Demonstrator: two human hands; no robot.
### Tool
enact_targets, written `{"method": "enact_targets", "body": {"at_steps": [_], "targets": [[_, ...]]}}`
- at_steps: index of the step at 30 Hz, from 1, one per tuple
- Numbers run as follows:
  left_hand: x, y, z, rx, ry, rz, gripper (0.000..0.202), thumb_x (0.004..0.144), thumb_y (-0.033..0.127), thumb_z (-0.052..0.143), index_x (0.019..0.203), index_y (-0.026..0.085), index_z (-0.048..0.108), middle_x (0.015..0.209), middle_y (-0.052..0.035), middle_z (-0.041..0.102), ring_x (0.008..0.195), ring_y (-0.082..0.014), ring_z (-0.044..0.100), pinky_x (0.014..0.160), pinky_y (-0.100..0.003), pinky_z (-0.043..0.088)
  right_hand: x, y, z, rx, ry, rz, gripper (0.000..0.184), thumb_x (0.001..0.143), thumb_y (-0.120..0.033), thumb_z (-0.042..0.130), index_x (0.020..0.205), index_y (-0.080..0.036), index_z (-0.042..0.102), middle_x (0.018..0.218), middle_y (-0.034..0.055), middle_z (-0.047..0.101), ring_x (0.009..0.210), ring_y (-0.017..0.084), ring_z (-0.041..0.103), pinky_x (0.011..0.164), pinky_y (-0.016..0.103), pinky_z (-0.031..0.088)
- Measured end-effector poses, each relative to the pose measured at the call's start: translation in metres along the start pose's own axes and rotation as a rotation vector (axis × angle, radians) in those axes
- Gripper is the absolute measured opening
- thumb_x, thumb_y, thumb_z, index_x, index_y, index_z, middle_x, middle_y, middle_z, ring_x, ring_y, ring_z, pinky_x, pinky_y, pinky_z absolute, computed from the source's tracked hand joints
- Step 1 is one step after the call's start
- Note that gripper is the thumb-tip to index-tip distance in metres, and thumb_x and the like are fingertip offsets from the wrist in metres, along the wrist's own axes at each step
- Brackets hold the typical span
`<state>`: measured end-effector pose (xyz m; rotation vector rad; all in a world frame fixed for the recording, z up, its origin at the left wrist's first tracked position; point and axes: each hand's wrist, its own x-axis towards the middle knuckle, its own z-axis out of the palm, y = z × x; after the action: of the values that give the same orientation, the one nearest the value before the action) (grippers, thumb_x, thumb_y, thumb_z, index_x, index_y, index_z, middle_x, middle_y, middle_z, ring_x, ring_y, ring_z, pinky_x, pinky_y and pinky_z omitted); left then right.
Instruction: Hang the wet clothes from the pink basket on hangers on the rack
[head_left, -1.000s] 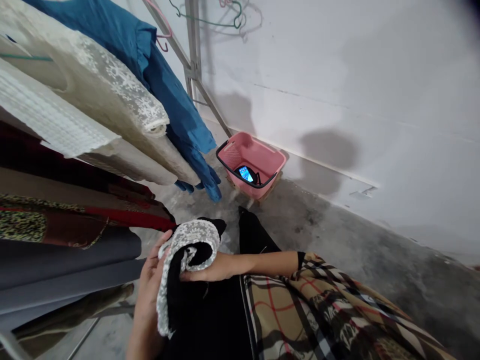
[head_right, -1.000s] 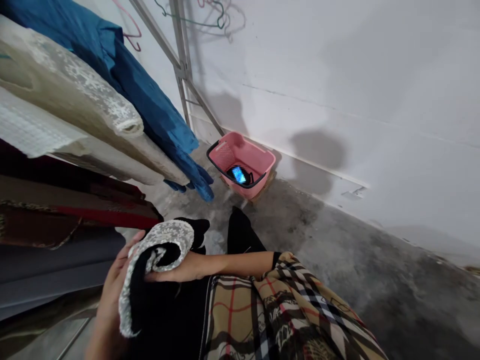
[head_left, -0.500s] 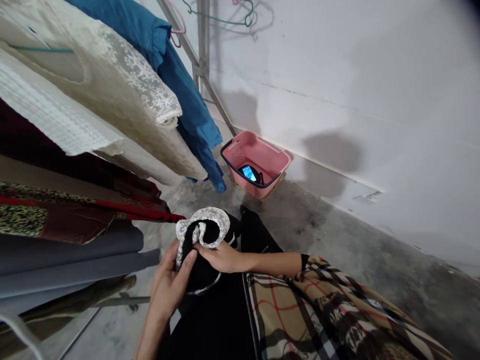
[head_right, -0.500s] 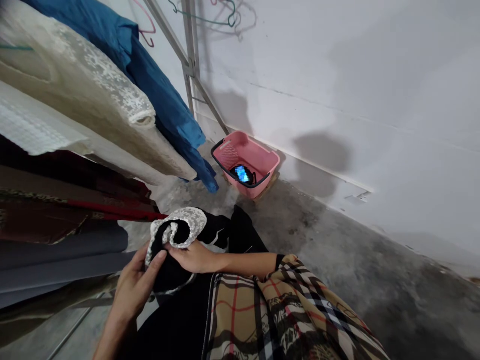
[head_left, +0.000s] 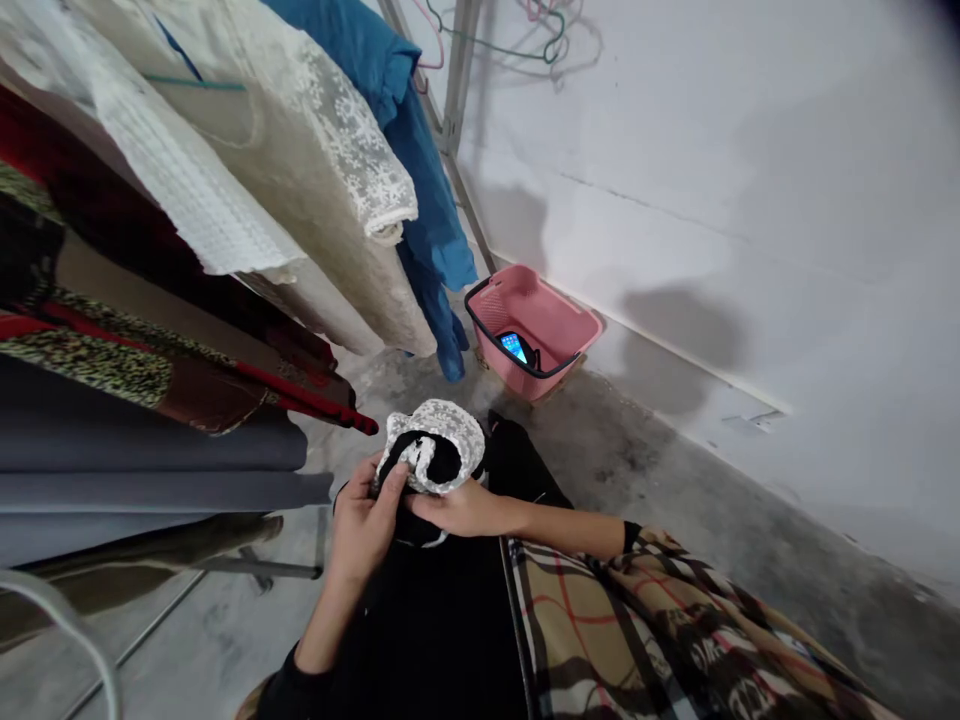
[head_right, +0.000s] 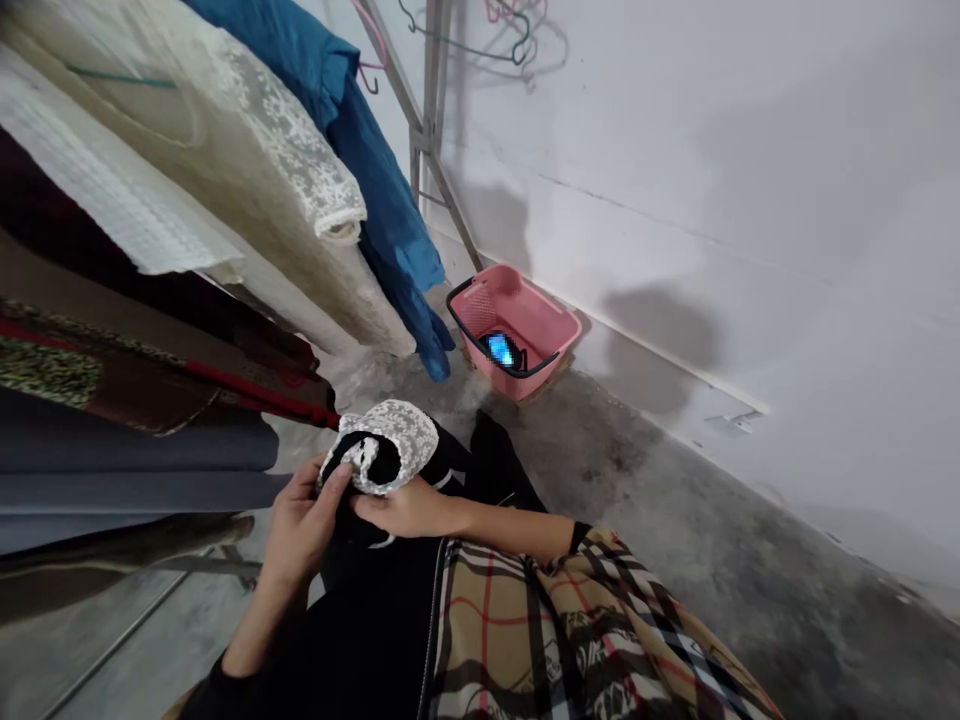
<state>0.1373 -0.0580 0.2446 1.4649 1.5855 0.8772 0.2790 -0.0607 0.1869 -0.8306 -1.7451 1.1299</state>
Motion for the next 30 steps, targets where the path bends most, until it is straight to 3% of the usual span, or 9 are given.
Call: {"method": "enact_targets", "body": {"at_steps": [8, 14, 18, 24, 27, 30], "targets": [[-0.004, -0.006, 0.002, -0.346, -0.017, -0.098, 0.039, 0.075, 0.047, 0.072, 0.098, 0.017, 0.069, 0.094, -0.0045, 0.074, 0.082, -0.0161, 0.065, 0.077, -0.024, 0.049, -0.002, -0.007, -0.001, -0.019, 0.079, 0.004, 0.030, 0.087, -0.022, 0.043, 0.107, -0.017, 0.064, 0.101, 0.0058, 0.069, 0.108, 0.019, 0.060, 0.108, 0.038, 0.043], [-0.003, -0.009, 0.002, -0.568, -0.087, -0.175, 0.040, 0.075, 0.045, 0.074, 0.102, 0.016, 0.070, 0.089, -0.0049, 0.074, 0.080, -0.0163, 0.066, 0.073, -0.024, 0.050, -0.006, -0.005, -0.002, 0.009, 0.043, 0.102, 0.033, 0.083, -0.021, 0.041, 0.106, -0.017, 0.065, 0.104, 0.0067, 0.069, 0.110, 0.020, 0.058, 0.108, 0.040, 0.041], [-0.003, -0.012, 0.000, -0.593, -0.101, -0.182, 0.039, 0.078, 0.047, 0.071, 0.102, 0.016, 0.071, 0.086, -0.0045, 0.073, 0.073, -0.0143, 0.064, 0.069, -0.023, 0.049, -0.007, -0.005, -0.002, -0.046, 0.053, 0.167, 0.028, 0.079, -0.022, 0.041, 0.096, -0.016, 0.064, 0.100, 0.0073, 0.068, 0.103, 0.020, 0.059, 0.103, 0.038, 0.045], [-0.003, -0.011, -0.003, -0.447, -0.078, -0.073, 0.035, 0.077, 0.045, 0.072, 0.098, 0.017, 0.070, 0.092, -0.0037, 0.072, 0.080, -0.0144, 0.062, 0.074, -0.022, 0.049, -0.007, -0.008, 0.000, -0.106, 0.003, 0.215, 0.020, 0.077, -0.021, 0.041, 0.085, -0.018, 0.059, 0.088, 0.0049, 0.065, 0.091, 0.018, 0.058, 0.095, 0.033, 0.049], [-0.001, -0.012, -0.007, -0.506, -0.090, -0.083, 0.032, 0.080, 0.046, 0.069, 0.095, 0.017, 0.068, 0.085, -0.0020, 0.071, 0.075, -0.0126, 0.061, 0.072, -0.022, 0.049, -0.008, -0.014, -0.005, -0.094, -0.078, 0.194, 0.022, 0.081, -0.026, 0.044, 0.091, -0.018, 0.062, 0.089, 0.0051, 0.066, 0.090, 0.018, 0.060, 0.095, 0.034, 0.049], [0.002, -0.015, -0.013, -0.620, -0.109, -0.121, 0.031, 0.082, 0.046, 0.066, 0.095, 0.018, 0.066, 0.079, -0.0007, 0.069, 0.069, -0.0117, 0.060, 0.068, -0.022, 0.048, -0.008, -0.027, -0.028, -0.090, -0.145, 0.097, 0.029, 0.085, -0.037, 0.052, 0.102, -0.017, 0.063, 0.096, 0.0066, 0.068, 0.094, 0.019, 0.061, 0.093, 0.035, 0.049]]}}
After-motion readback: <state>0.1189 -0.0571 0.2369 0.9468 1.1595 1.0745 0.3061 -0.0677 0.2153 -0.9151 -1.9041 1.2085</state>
